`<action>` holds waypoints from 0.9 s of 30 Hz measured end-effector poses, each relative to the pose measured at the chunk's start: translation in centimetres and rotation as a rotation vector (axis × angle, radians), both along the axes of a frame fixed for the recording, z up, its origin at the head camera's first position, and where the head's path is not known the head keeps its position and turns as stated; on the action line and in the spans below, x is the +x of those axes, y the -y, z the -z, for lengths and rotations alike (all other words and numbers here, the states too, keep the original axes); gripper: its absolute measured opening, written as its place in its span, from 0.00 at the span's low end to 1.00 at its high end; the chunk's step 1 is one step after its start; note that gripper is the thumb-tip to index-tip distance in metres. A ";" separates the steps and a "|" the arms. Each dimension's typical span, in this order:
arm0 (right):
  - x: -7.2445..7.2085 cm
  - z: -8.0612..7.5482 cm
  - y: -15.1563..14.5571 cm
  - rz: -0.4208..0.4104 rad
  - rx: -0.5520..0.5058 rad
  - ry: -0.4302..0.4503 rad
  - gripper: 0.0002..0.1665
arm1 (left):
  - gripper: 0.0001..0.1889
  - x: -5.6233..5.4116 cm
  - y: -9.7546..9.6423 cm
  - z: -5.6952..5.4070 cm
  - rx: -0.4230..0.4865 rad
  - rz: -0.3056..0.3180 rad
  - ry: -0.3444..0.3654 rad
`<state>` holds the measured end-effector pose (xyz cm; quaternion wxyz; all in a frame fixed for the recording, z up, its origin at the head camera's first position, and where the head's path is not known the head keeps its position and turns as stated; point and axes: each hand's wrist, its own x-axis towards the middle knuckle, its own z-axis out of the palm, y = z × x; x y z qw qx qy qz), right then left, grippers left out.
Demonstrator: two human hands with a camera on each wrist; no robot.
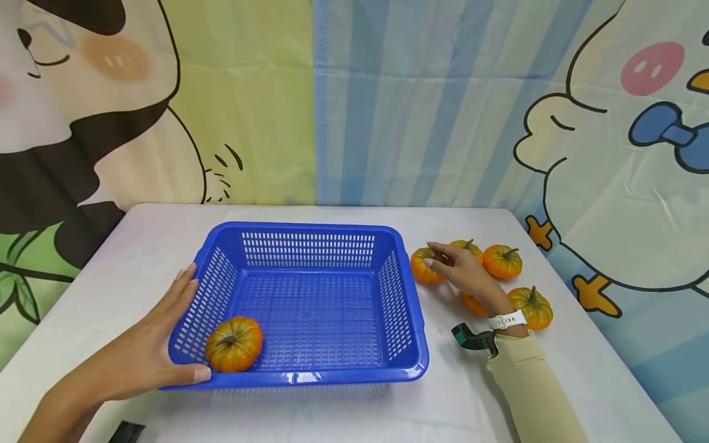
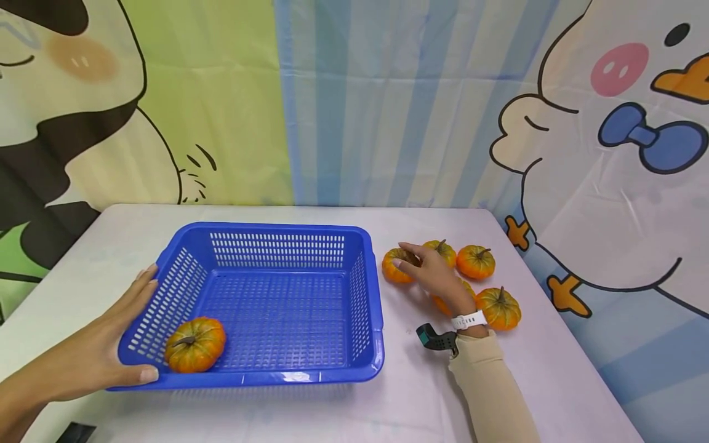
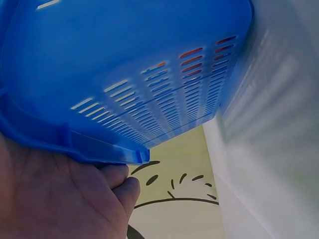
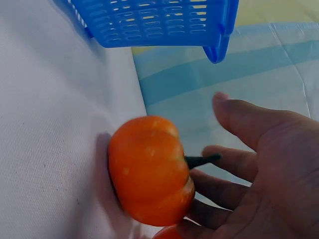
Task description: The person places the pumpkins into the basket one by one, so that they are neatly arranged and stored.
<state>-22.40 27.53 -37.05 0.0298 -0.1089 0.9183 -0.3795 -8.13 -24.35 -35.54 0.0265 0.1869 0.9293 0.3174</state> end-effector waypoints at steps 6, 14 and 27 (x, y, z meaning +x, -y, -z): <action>0.2 0.0 0.2 -0.043 -0.022 0.023 0.31 | 0.68 0.1 0.0 0.0 0.005 0.004 -0.008; 0.1 0.8 0.5 -0.042 -0.059 -0.002 0.23 | 0.67 0.2 0.0 -0.1 0.001 -0.001 -0.007; 0.0 1.1 0.4 -0.020 0.050 0.079 0.30 | 0.67 0.1 0.0 -0.1 -0.001 -0.005 0.007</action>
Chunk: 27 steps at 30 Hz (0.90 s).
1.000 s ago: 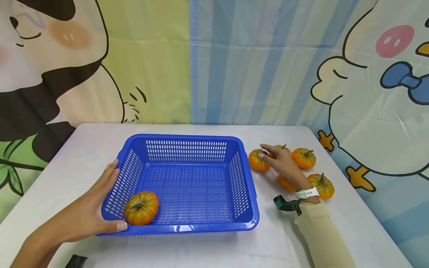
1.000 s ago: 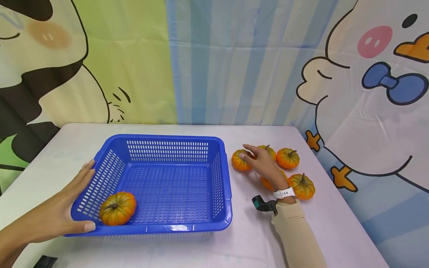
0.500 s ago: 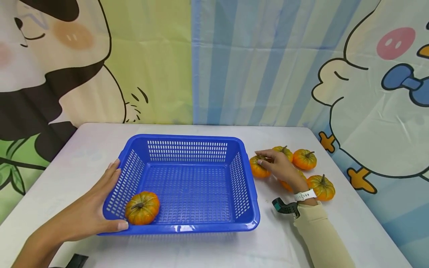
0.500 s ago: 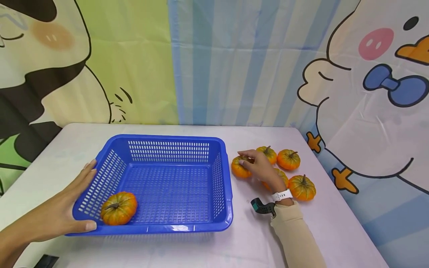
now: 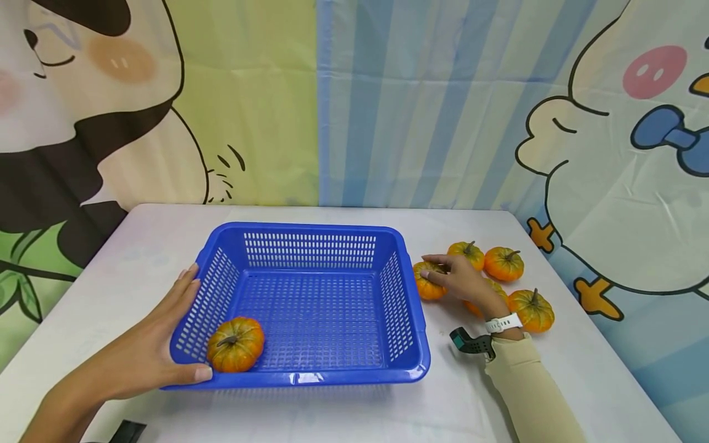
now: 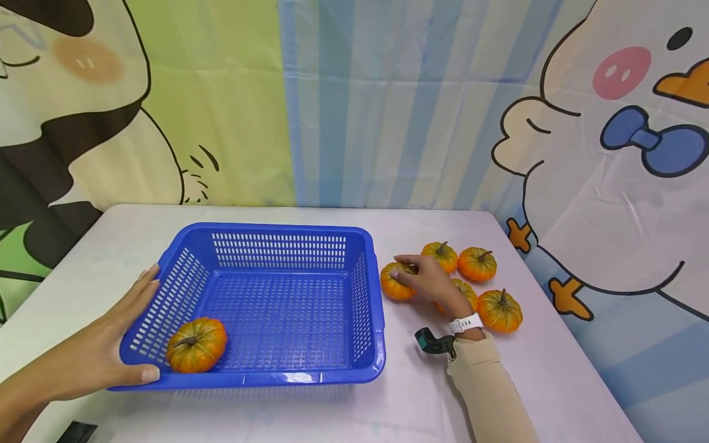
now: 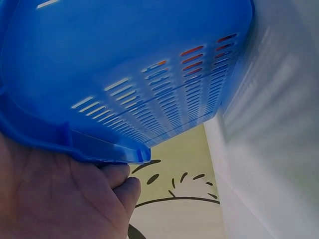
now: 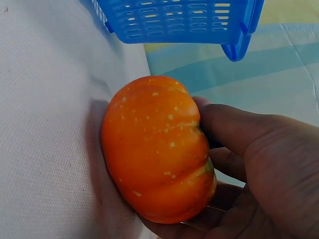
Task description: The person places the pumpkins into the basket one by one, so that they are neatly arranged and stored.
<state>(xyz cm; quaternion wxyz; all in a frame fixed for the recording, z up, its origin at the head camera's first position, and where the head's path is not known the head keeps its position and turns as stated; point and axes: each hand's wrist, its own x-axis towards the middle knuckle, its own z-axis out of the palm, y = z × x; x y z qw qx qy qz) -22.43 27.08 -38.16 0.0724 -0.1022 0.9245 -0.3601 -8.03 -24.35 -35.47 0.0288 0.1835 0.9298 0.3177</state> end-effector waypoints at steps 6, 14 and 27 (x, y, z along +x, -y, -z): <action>0.0 0.0 0.0 0.000 0.035 -0.011 0.30 | 0.68 0.0 0.0 0.0 0.013 0.004 -0.003; -0.1 0.0 0.2 0.007 -0.006 -0.022 0.33 | 0.68 0.0 -0.1 0.0 0.015 -0.004 0.003; -0.1 -1.1 0.4 0.068 -0.067 -0.150 0.35 | 0.68 0.1 -0.3 -0.2 0.027 -0.003 -0.005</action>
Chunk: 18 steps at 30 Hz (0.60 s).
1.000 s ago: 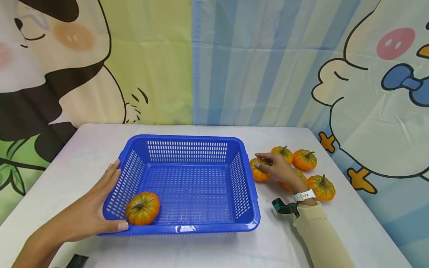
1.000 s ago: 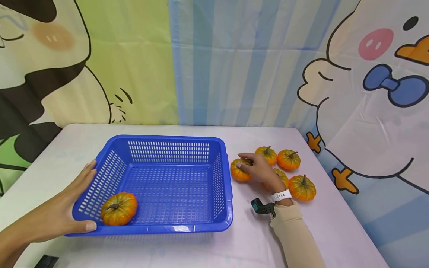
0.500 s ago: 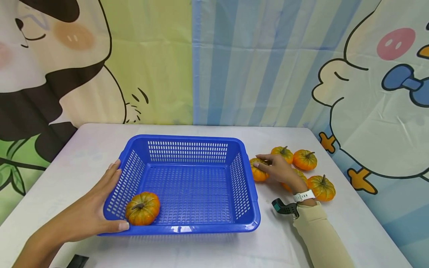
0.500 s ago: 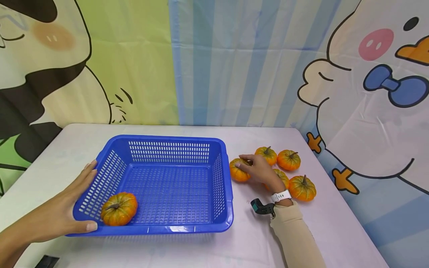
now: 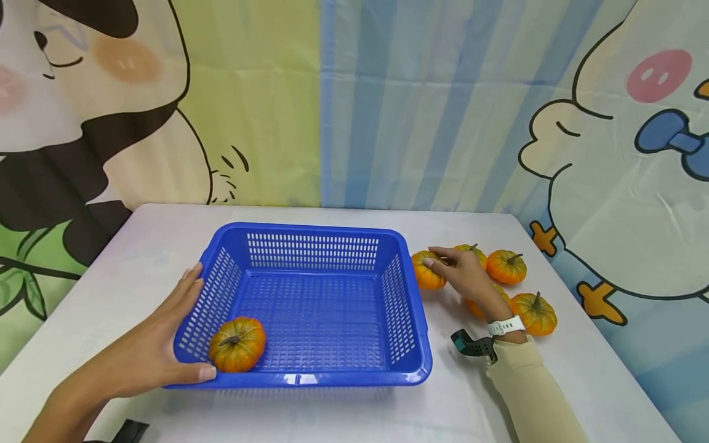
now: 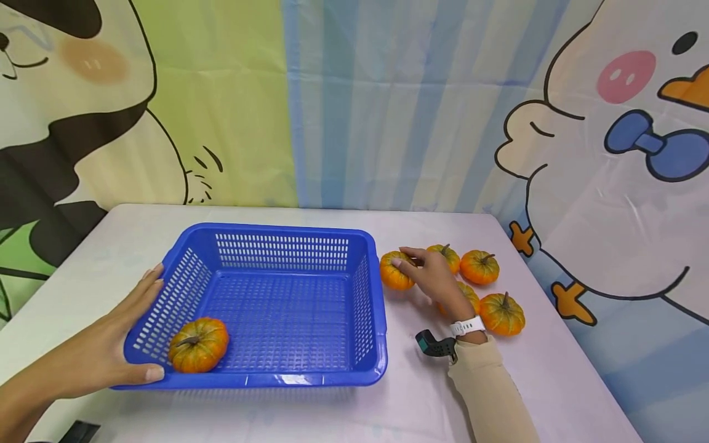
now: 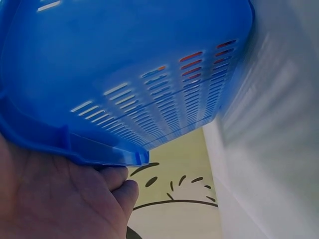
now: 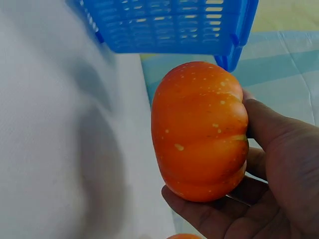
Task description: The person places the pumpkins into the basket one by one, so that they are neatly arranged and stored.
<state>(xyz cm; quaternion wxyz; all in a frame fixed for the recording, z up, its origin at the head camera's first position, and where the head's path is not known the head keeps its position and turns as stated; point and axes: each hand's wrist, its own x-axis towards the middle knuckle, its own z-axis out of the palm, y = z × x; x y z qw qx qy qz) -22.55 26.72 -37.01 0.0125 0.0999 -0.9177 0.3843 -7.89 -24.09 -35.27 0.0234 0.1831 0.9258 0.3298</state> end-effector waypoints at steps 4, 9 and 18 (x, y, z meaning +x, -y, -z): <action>-0.1 -1.0 0.5 0.008 -0.007 -0.014 0.35 | 0.67 0.2 0.1 0.1 0.016 0.006 -0.001; 0.0 -2.6 1.0 0.018 0.013 -0.059 0.35 | 0.67 0.2 0.1 0.2 0.008 0.003 -0.002; 0.4 -4.2 0.8 -0.022 0.005 -0.163 0.32 | 0.67 0.0 0.1 0.1 0.002 0.003 -0.005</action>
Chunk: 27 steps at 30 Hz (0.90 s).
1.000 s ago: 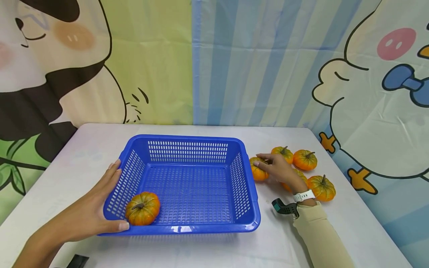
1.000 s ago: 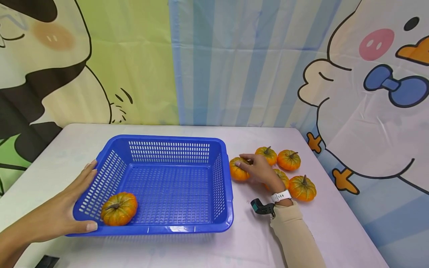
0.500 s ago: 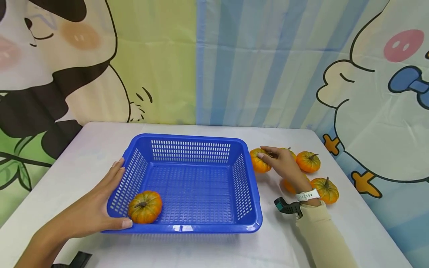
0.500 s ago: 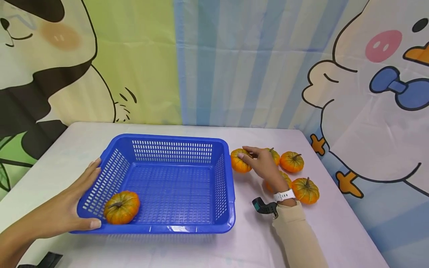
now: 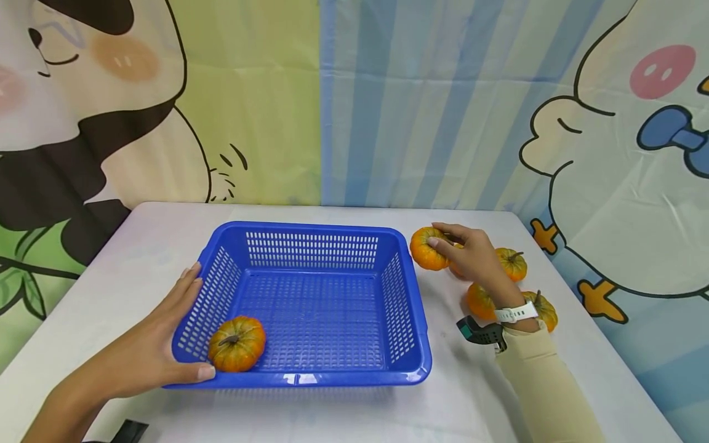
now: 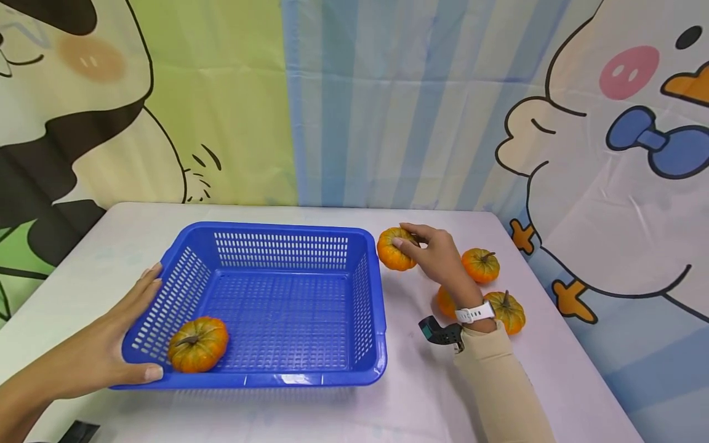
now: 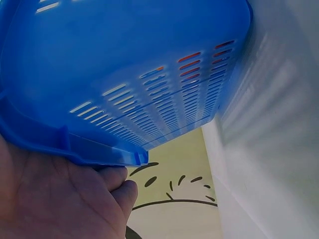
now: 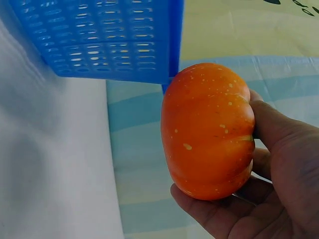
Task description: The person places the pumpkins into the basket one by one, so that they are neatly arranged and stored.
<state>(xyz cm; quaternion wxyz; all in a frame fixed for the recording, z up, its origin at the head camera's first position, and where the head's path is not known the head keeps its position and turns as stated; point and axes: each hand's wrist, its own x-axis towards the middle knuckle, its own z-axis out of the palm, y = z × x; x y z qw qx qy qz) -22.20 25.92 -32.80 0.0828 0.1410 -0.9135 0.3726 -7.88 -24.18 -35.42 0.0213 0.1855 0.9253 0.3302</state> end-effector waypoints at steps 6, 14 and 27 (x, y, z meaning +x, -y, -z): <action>0.1 -0.9 0.5 -0.026 -0.046 -0.004 0.31 | 0.67 0.0 0.0 0.0 -0.008 -0.008 0.009; 0.1 -1.5 1.8 -0.094 -0.066 0.007 0.31 | 0.67 0.0 0.0 0.0 0.004 -0.004 0.009; 0.2 -2.6 3.5 -0.206 -0.101 0.003 0.28 | 0.67 0.0 -0.1 -0.2 -0.011 -0.012 0.010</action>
